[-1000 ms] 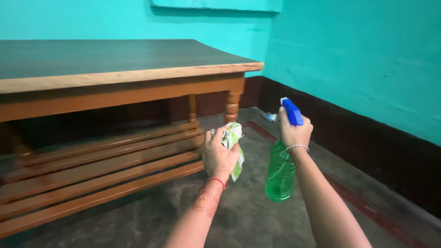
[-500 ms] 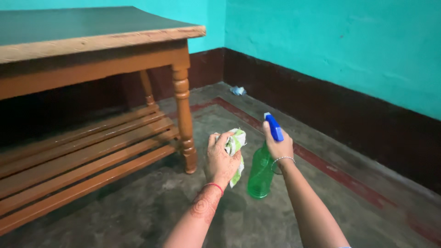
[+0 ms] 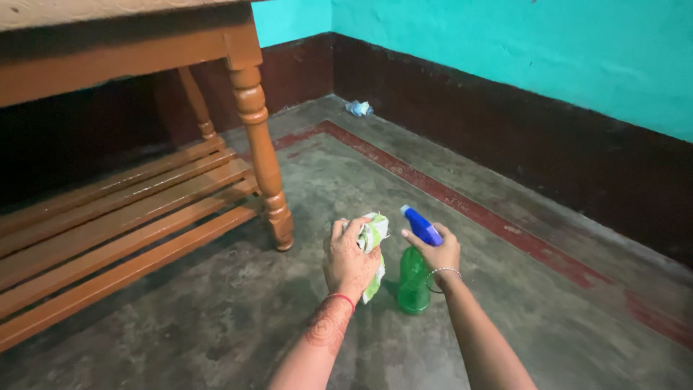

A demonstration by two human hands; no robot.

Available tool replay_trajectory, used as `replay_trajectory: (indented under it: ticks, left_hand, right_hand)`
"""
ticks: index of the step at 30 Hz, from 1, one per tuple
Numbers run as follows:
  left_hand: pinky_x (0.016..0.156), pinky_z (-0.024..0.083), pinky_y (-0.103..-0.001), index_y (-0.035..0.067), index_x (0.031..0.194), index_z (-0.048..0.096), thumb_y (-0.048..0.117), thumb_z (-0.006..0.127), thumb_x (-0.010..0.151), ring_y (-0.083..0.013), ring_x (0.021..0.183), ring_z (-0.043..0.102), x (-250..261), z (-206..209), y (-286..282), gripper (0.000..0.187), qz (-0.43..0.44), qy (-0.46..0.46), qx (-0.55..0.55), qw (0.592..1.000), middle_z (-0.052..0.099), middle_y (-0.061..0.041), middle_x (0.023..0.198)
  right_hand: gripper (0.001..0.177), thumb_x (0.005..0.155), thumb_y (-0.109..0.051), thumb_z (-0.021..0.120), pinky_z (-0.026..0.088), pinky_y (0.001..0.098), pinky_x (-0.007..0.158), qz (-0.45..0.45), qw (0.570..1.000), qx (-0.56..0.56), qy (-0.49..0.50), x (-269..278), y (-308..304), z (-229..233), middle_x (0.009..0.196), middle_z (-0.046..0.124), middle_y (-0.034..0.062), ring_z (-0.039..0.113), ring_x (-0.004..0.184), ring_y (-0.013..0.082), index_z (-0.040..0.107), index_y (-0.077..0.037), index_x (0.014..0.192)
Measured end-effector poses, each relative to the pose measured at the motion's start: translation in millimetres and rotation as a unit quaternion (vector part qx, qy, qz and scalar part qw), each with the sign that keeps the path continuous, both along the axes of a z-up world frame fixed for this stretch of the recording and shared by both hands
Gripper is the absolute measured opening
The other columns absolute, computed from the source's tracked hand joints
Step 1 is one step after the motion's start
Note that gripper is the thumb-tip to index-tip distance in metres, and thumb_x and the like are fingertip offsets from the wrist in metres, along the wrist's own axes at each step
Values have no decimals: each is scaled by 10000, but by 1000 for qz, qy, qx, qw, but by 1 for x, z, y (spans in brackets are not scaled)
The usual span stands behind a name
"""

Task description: The person cleans a wooden table using a spray bottle and a cloth. They spray the cleaning solution onto the table's surface and legs, then wipe the areas thoroughly with the cloth. The cleaning process covers the tabletop, the edges, the legs, and the lower shelf of the table.

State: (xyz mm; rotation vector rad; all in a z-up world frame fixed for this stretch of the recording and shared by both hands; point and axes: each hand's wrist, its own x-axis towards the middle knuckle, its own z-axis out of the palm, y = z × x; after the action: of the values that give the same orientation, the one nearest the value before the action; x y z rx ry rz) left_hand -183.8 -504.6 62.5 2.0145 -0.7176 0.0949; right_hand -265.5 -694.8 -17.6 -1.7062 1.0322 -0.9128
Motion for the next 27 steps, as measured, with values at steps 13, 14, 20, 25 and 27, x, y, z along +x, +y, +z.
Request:
replay_trajectory:
  ticks: [13,14,20,25,27]
  left_hand:
    - [924,530,-433,304,1186,687,185,843,676,-321,1165,595,1,-21,-5,546,-11,-6,4,1000,591,-31,1241]
    - [923,532,-432,306,1185,687,186,841,677,-318,1162,599,1,-21,-6,545,-11,-3,7,1000,593,-28,1232]
    - [896,538,-439,303,1189,679,169,839,681,-329,1150,588,3,-23,-1,549,-15,16,9,1000,592,-24,1213]
    - [917,537,-440,287,1188,678,169,839,692,-332,1151,595,6,-33,-1,535,-28,1,10,1000,593,-49,1218]
    - [908,537,-445,273,1185,676,152,840,674,-344,1154,589,7,-37,-1,549,-29,-2,-8,1000,589,-63,1222]
  right_hand:
    - [549,760,-241,892,574,305,822,22,990,34,-135,-9,-28,-18,1047,751,75,699,928,149,678,-35,1222]
    - [580,753,-224,894,572,308,820,14,990,23,-140,-8,-29,-16,1047,742,86,694,925,157,647,-45,1246]
    - [579,778,-183,879,577,321,830,37,990,-1,-137,-12,-43,-12,1140,730,117,696,993,200,642,-25,1282]
    - [596,776,-165,868,578,329,855,20,995,-21,-97,-19,-53,-9,1154,722,105,697,1028,194,627,-27,1303]
    - [589,793,-166,864,567,335,857,10,996,-38,-74,-22,-52,-8,1152,714,106,690,1032,188,621,-23,1309]
